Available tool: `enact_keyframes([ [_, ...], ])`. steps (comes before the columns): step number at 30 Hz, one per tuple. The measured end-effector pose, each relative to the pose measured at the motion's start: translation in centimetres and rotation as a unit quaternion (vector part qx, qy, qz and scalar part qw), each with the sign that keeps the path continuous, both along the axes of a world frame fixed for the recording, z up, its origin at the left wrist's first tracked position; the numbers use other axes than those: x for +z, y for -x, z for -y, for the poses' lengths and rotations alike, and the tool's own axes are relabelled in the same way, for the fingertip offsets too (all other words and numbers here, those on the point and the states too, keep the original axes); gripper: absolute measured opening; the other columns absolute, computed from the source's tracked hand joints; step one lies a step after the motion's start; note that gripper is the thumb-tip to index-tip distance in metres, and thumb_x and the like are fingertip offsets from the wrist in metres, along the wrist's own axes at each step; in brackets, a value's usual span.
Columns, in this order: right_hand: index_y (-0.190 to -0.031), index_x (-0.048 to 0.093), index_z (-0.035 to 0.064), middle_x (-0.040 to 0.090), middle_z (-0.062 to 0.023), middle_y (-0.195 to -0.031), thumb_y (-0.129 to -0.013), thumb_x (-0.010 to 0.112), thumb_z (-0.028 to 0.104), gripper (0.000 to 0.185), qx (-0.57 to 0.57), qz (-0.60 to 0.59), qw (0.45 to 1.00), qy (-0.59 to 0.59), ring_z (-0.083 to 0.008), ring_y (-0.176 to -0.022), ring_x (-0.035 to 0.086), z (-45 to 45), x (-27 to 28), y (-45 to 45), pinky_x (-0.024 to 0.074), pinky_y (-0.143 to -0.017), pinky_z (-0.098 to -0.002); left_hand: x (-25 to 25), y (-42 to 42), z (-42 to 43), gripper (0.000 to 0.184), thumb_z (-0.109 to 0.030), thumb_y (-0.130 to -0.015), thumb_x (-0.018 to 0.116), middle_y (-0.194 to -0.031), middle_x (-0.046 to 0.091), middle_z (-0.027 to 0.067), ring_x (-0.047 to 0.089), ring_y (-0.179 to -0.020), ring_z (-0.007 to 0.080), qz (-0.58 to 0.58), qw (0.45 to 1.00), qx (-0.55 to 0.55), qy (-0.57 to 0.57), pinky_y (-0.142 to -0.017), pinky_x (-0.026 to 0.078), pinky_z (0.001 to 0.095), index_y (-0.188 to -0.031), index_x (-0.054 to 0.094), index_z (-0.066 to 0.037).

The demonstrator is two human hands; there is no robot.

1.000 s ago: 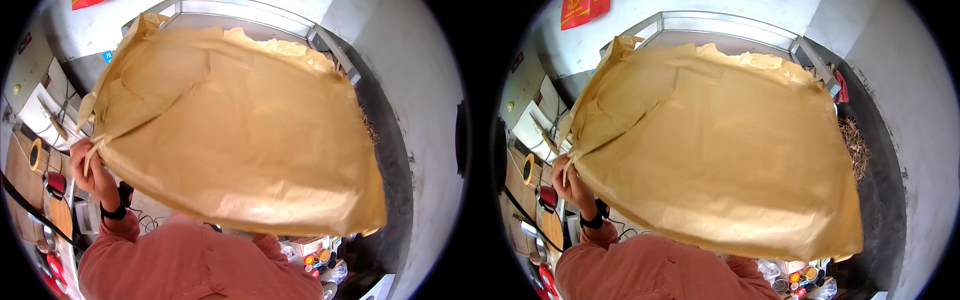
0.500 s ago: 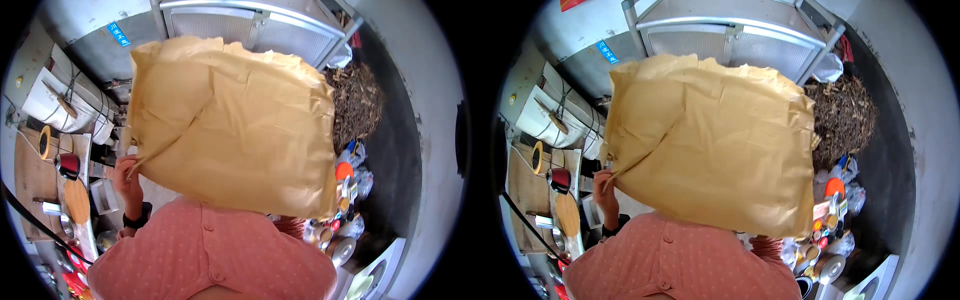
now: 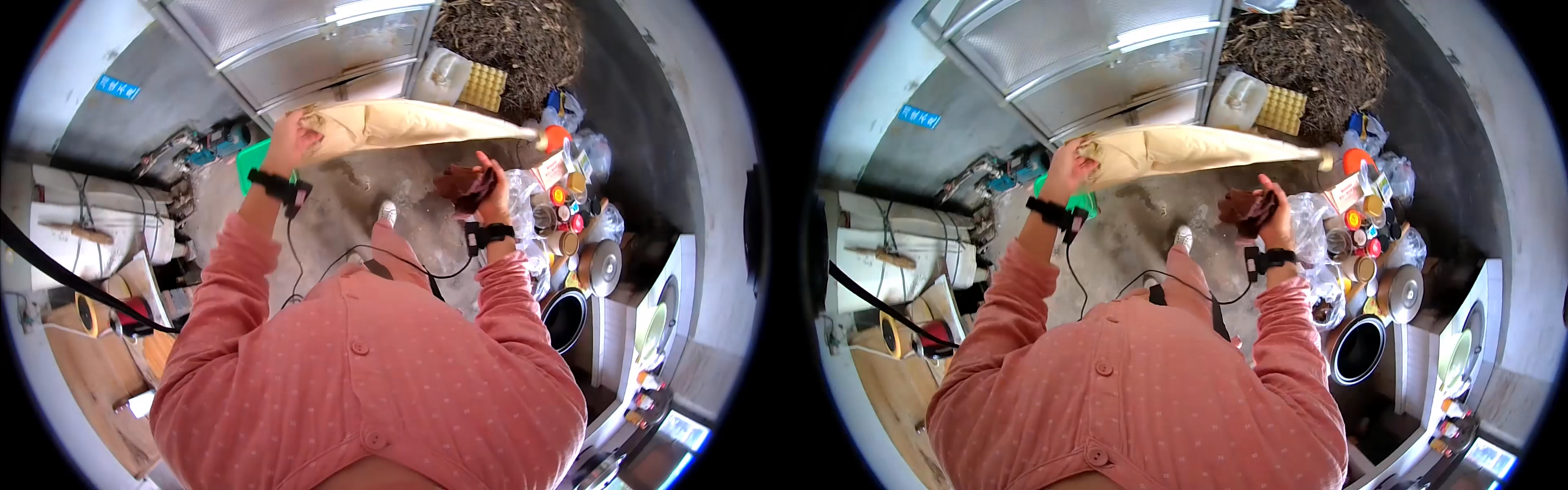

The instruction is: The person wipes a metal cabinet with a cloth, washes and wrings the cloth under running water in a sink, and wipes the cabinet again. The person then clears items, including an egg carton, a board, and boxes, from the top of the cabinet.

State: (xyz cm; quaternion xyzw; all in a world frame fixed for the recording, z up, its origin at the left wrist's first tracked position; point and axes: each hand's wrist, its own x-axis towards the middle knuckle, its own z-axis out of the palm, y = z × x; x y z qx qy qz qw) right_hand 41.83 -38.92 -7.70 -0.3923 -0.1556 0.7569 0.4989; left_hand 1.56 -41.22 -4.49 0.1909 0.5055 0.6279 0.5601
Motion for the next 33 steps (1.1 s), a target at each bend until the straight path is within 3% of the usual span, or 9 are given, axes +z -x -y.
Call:
enact_keyframes([
  [7,-0.099,0.054,-0.0011,0.06,-0.0129,-0.074,-0.078,0.054,0.012,0.024,0.023,0.051,0.998,0.021,-0.0211,-0.07,0.058,0.8,-3.6,4.1,0.0476,-0.066,-0.0299,-3.3,-2.9,-10.7,0.013,-0.011,-0.083,0.047,-0.093,0.054,0.0138,0.052,-0.086,0.0265,0.23,0.963,-0.029,0.141,-0.075,0.045,0.0364,-0.09,0.048,0.0],
  [12,-0.106,0.051,-0.0048,0.059,-0.0109,-0.075,-0.084,0.042,0.049,0.059,0.114,0.132,0.984,0.013,-0.0179,-0.069,0.057,-5.2,-1.8,4.8,0.0464,-0.066,-0.0268,-4.9,-8.8,-14.4,0.019,-0.014,-0.084,0.045,-0.089,0.059,0.01,0.057,-0.077,0.0198,0.091,0.975,-0.181,0.088,-0.072,0.046,0.0308,-0.097,0.052,-0.002],
  [14,-0.104,0.051,-0.0054,0.058,-0.0111,-0.08,-0.083,0.044,0.049,0.059,0.028,0.191,0.981,0.011,-0.0177,-0.075,0.056,-9.8,-3.7,5.1,0.0448,-0.067,-0.0263,-6.4,-11.6,-15.4,0.028,-0.013,-0.083,0.048,-0.093,0.059,0.0088,0.057,-0.083,0.0167,0.006,0.954,-0.3,0.011,-0.073,0.046,0.0282,-0.106,0.049,0.003],
  [16,-0.105,0.05,-0.0079,0.056,-0.0117,-0.095,-0.08,0.048,0.052,0.065,-0.009,0.202,0.979,0.023,-0.0175,-0.088,0.051,-13.4,0.1,4.7,0.041,-0.074,-0.0262,-8.8,-16.1,-16.3,0.032,-0.012,-0.082,0.05,-0.094,0.056,0.006,0.053,-0.085,0.0132,-0.129,0.96,-0.239,0.062,-0.075,0.043,0.0257,-0.111,0.048,0.002],
  [19,-0.108,0.05,-0.0033,0.059,-0.0162,-0.093,-0.076,0.051,0.027,0.044,-0.003,0.354,0.935,-0.004,-0.0241,-0.082,0.057,-20.8,-9.7,1.4,0.0446,-0.072,-0.0329,-9.2,-19.7,-18.5,0.026,-0.017,-0.086,0.049,-0.092,0.054,0.0015,0.049,-0.085,0.0094,-0.201,0.895,-0.397,-0.001,-0.074,0.04,0.0243,-0.107,0.048,-0.002],
  [21,-0.108,0.054,0.006,0.059,-0.021,-0.092,-0.071,0.05,0.021,0.04,-0.028,0.488,0.872,0.001,-0.0335,-0.085,0.058,-24.7,-15.7,-1.5,0.0456,-0.072,-0.0376,-11.4,-21.3,-20.5,0.029,-0.017,-0.086,0.05,-0.093,0.054,0.0043,0.05,-0.087,0.011,-0.187,0.889,-0.418,-0.012,-0.075,0.041,0.0256,-0.109,0.046,-0.001],
  [27,-0.104,0.056,0.0126,0.06,-0.0201,-0.09,-0.076,0.046,0.021,0.031,0.092,0.751,0.647,-0.098,-0.0342,-0.084,0.058,-34.0,-8.4,-6.1,0.0451,-0.071,-0.0404,-8.1,-20.9,-23.0,0.038,-0.018,-0.084,0.053,-0.103,0.053,0.0138,0.052,-0.097,0.0182,-0.213,0.88,-0.424,0.008,-0.081,0.041,0.027,-0.115,0.039,0.001],
  [31,-0.087,0.057,0.013,0.06,-0.0141,-0.076,-0.072,0.049,0.017,0.017,0.299,0.845,0.401,-0.187,-0.0311,-0.076,0.058,-41.8,-4.0,-3.8,0.0439,-0.067,-0.0437,-6.0,-15.2,-22.1,0.034,-0.019,-0.083,0.055,-0.098,0.058,0.0102,0.054,-0.092,0.017,-0.2,0.896,-0.39,0.064,-0.079,0.043,0.0291,-0.11,0.046,-0.002],
  [33,-0.084,0.056,0.0147,0.059,-0.0092,-0.08,-0.072,0.051,0.019,0.014,0.2,0.841,0.24,-0.442,-0.0257,-0.08,0.057,-46.1,-10.0,-4.4,0.0437,-0.068,-0.0402,-5.9,-12.7,-21.2,0.032,-0.018,-0.083,0.055,-0.096,0.059,0.0076,0.054,-0.092,0.0164,-0.32,0.86,-0.397,-0.005,-0.08,0.043,0.03,-0.11,0.047,-0.003],
])
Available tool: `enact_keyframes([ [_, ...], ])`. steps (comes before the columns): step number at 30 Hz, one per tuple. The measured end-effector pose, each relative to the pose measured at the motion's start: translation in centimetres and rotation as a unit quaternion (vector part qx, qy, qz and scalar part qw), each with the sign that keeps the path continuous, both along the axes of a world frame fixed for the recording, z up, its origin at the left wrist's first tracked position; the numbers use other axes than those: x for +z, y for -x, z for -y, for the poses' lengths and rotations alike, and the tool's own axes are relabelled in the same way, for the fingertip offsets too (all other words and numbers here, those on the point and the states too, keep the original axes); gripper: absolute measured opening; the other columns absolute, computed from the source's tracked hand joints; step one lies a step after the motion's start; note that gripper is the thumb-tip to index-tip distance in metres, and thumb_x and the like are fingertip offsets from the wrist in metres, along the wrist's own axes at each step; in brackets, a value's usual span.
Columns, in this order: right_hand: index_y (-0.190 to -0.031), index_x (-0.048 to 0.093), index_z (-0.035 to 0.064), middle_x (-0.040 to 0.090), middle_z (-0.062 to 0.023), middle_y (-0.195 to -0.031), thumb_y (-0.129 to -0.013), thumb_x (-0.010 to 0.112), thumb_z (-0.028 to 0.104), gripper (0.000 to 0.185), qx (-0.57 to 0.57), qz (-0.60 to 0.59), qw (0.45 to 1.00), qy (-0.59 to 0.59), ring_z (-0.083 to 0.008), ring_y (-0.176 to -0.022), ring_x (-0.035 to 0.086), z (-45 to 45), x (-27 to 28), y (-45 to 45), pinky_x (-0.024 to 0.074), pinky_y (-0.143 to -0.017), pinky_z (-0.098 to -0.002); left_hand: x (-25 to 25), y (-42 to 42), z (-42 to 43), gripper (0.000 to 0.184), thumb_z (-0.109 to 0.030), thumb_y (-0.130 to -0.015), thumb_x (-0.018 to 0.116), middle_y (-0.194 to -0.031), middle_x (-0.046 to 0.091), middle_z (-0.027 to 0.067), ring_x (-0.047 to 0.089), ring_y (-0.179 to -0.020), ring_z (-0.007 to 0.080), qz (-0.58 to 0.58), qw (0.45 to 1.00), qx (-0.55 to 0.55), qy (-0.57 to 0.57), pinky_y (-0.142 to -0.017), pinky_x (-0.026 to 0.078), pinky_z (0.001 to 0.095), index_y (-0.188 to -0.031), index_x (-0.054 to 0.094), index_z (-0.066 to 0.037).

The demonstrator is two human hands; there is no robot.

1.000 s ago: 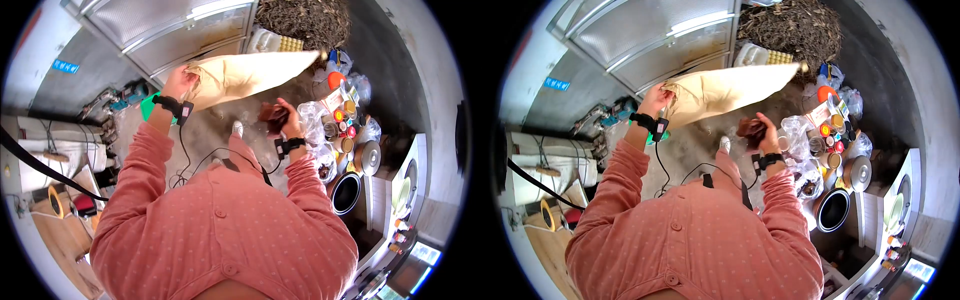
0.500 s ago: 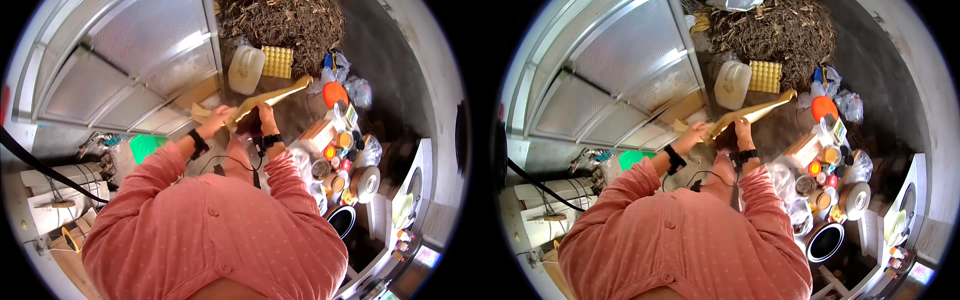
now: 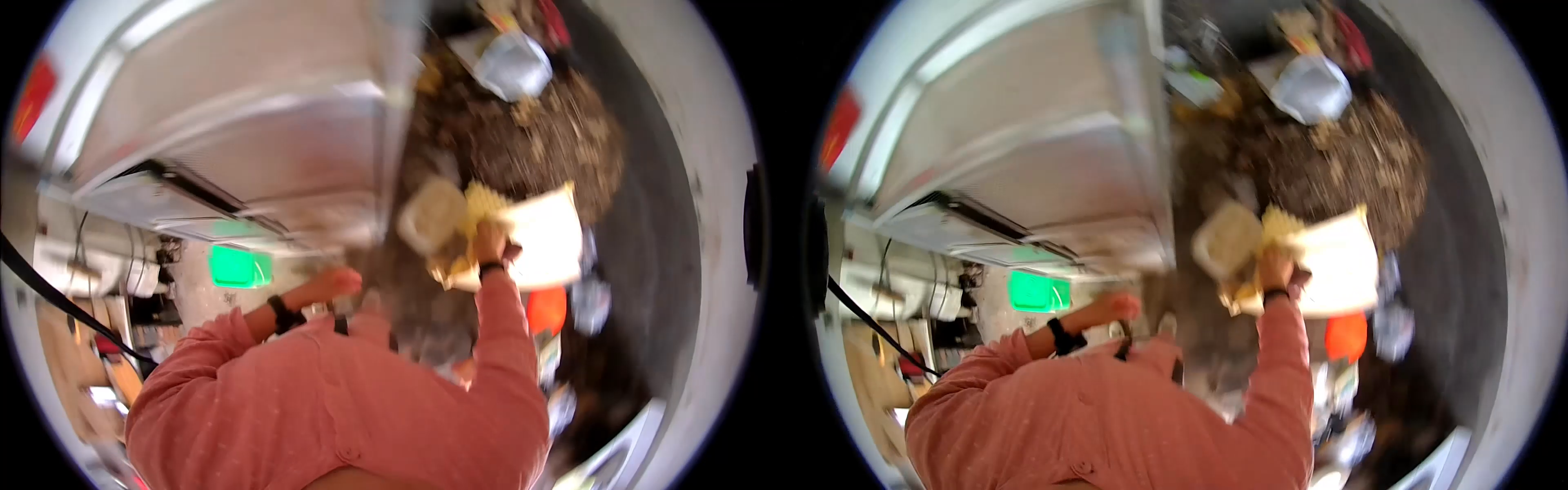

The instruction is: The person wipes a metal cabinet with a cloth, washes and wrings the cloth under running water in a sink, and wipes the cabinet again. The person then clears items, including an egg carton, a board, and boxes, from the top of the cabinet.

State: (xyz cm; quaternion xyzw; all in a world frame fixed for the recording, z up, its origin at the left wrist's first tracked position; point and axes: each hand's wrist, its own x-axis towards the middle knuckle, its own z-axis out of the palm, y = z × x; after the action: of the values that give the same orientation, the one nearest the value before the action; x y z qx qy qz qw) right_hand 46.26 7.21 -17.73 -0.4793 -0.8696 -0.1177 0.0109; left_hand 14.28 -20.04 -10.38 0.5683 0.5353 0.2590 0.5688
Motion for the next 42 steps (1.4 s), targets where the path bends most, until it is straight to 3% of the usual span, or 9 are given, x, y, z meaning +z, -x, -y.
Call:
enact_keyframes([
  [10,-0.109,0.05,0.0069,0.06,-0.0193,-0.081,-0.079,0.053,0.033,0.04,-0.049,-0.161,0.971,0.172,-0.0354,-0.075,0.058,-6.9,1.7,11.1,0.045,-0.066,-0.0409,20.4,5.7,4.3,0.037,-0.011,-0.083,0.053,-0.108,0.054,0.0081,0.049,-0.102,0.0157,0.101,0.968,0.204,-0.103,-0.087,0.039,0.0301,-0.117,0.043,-0.002],
  [12,-0.1,0.056,0.0019,0.06,-0.017,-0.085,-0.077,0.055,0.035,0.041,-0.116,-0.409,0.868,0.255,-0.0315,-0.075,0.057,-8.7,2.5,12.0,0.0438,-0.067,-0.0401,23.0,6.3,6.2,0.03,-0.006,-0.08,0.053,-0.097,0.057,0.0068,0.053,-0.093,0.0155,0.093,0.929,0.322,-0.156,-0.077,0.043,0.0282,-0.109,0.05,-0.002],
  [14,-0.085,0.059,0.0014,0.057,-0.005,-0.079,-0.076,0.056,0.031,0.032,-0.048,-0.728,0.559,0.393,-0.0198,-0.075,0.054,-10.1,2.1,10.3,0.0434,-0.066,-0.0358,24.3,7.4,7.5,0.019,-0.004,-0.081,0.05,-0.088,0.059,0.0072,0.056,-0.085,0.0155,0.07,0.855,0.411,-0.309,-0.072,0.043,0.0256,-0.1,0.054,-0.002],
  [19,-0.115,0.044,-0.003,0.046,-0.0177,-0.119,-0.083,0.045,0.031,0.047,0.106,-0.846,0.214,0.477,-0.0267,-0.106,0.045,-0.4,23.0,9.9,0.0372,-0.09,-0.0382,24.8,13.3,10.3,0.019,-0.003,-0.08,0.053,-0.094,0.055,0.0086,0.052,-0.089,0.0155,-0.242,0.555,0.668,-0.434,-0.081,0.039,0.0268,-0.098,0.051,0.002],
  [27,-0.125,0.034,0.0044,0.035,-0.0148,-0.13,-0.08,0.045,0.011,0.046,0.271,-0.808,0.48,0.211,-0.0261,-0.12,0.034,12.4,41.5,14.0,0.021,-0.103,-0.0415,24.4,25.9,12.9,0.07,-0.013,-0.071,0.066,-0.126,0.035,0.0112,0.032,-0.118,0.0237,-0.363,0.453,0.688,-0.436,-0.097,0.025,0.039,-0.128,0.028,-0.003],
  [29,-0.116,0.04,-0.001,0.045,-0.0153,-0.121,-0.08,0.043,0.009,0.038,0.257,-0.664,0.702,0.021,-0.0244,-0.116,0.039,14.0,45.0,18.2,0.0254,-0.101,-0.0352,24.4,28.3,12.9,0.075,-0.015,-0.066,0.071,-0.122,0.037,0.0155,0.035,-0.114,0.0264,-0.319,0.513,0.652,-0.458,-0.096,0.026,0.0363,-0.126,0.028,0.0],
  [33,-0.102,0.048,0.004,0.054,-0.0081,-0.101,-0.075,0.053,0.001,0.028,0.221,-0.607,0.761,0.059,-0.0167,-0.096,0.051,12.7,46.9,25.6,0.0384,-0.085,-0.0271,24.0,30.6,12.2,0.076,-0.011,-0.062,0.074,-0.115,0.042,0.0148,0.041,-0.105,0.024,-0.248,0.614,0.61,-0.435,-0.092,0.03,0.0311,-0.121,0.03,0.003],
  [36,-0.111,0.043,0.0097,0.053,-0.015,-0.101,-0.076,0.059,0.032,0.044,0.108,-0.337,0.933,0.06,-0.0274,-0.099,0.05,8.6,45.0,28.0,0.038,-0.085,-0.0334,24.1,31.4,12.1,0.079,-0.009,-0.058,0.076,-0.114,0.039,0.0124,0.039,-0.105,0.0225,-0.234,0.627,0.6,-0.438,-0.092,0.03,0.0308,-0.121,0.03,0.002],
  [42,-0.133,0.012,0.0105,0.044,-0.0269,-0.114,-0.082,0.044,0.052,0.074,0.126,-0.078,0.966,0.211,-0.0373,-0.11,0.041,2.3,41.6,29.0,0.0323,-0.091,-0.0312,23.2,32.3,11.1,0.069,-0.017,-0.069,0.066,-0.127,0.035,0.0109,0.037,-0.113,0.0197,-0.037,0.67,0.542,-0.506,-0.095,0.028,0.0308,-0.124,0.027,-0.001],
])
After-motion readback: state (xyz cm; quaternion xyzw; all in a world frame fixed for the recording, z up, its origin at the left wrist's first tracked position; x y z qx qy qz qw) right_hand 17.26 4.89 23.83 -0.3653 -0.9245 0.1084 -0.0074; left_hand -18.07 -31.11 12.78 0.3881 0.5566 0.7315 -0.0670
